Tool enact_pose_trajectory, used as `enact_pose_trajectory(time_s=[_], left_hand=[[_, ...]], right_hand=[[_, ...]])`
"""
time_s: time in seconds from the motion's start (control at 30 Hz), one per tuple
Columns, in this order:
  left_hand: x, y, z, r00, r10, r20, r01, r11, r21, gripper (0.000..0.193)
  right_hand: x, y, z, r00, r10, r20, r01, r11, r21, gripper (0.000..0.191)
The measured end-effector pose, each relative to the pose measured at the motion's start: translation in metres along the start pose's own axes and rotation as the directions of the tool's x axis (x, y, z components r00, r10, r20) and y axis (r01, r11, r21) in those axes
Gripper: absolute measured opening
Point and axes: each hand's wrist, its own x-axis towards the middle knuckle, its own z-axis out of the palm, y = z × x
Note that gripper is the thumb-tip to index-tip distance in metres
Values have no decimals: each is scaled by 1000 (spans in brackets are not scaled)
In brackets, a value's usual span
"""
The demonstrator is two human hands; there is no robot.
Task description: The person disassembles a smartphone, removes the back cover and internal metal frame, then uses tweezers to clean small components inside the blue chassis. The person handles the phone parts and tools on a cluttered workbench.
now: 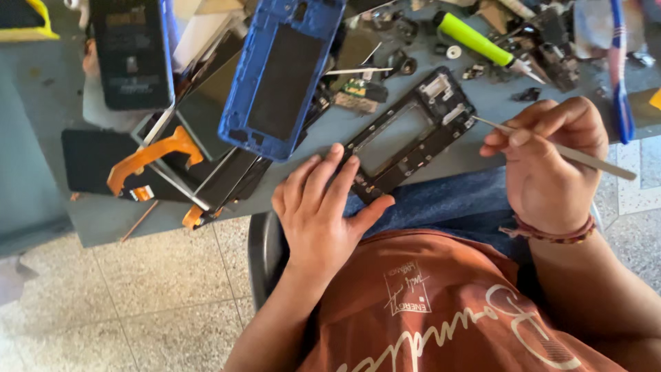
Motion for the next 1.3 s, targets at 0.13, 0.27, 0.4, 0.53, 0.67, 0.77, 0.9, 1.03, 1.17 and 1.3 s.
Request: enact_pose_trajectory(time_s=[0.13,0.27,0.4,0.53,0.67,0.77,0.9,1.03,1.17,1.3], left_hand=[[0,-1,-1,1000,14,-8,-14,1000,12,61],[-1,-2,2,999,28,-16,-27,999,43,60],[-3,-3,3,999,44,-26,-43,998,55,58],[-2,-3,2,999,40,-16,-39,998,57,58],[-1,-3,0,999,37,-1,-37,999,38,57],[0,-2,-4,999,37,3,-37,999,-6,55],[3,-1,-9,999,51,-5,-51,990,-132,48],[7,6,-7,994,96,54,-86,984,-156,42],[13,11,-4,988,128,87,-112,979,-170,44],[17,11,-4,985,136,104,-117,979,-168,47]], right_hand=[[-13,-17,-12,987,132,-88,-117,980,160,8],[-14,-29,-23,988,120,-95,-94,966,240,19],[-26,-41,-47,985,148,-91,-119,956,270,23],[-31,-41,-93,984,109,-143,-98,992,84,17],[-30,-43,-135,966,163,-200,-145,984,103,28],[-31,-39,-139,960,164,-227,-166,986,12,31],[-36,-39,-116,978,133,-157,-156,977,-143,42],[-36,-34,-102,989,140,46,-136,988,-78,53],[-45,-32,-107,950,303,73,-311,902,298,67],[-49,-26,-104,945,316,89,-328,895,303,60]])
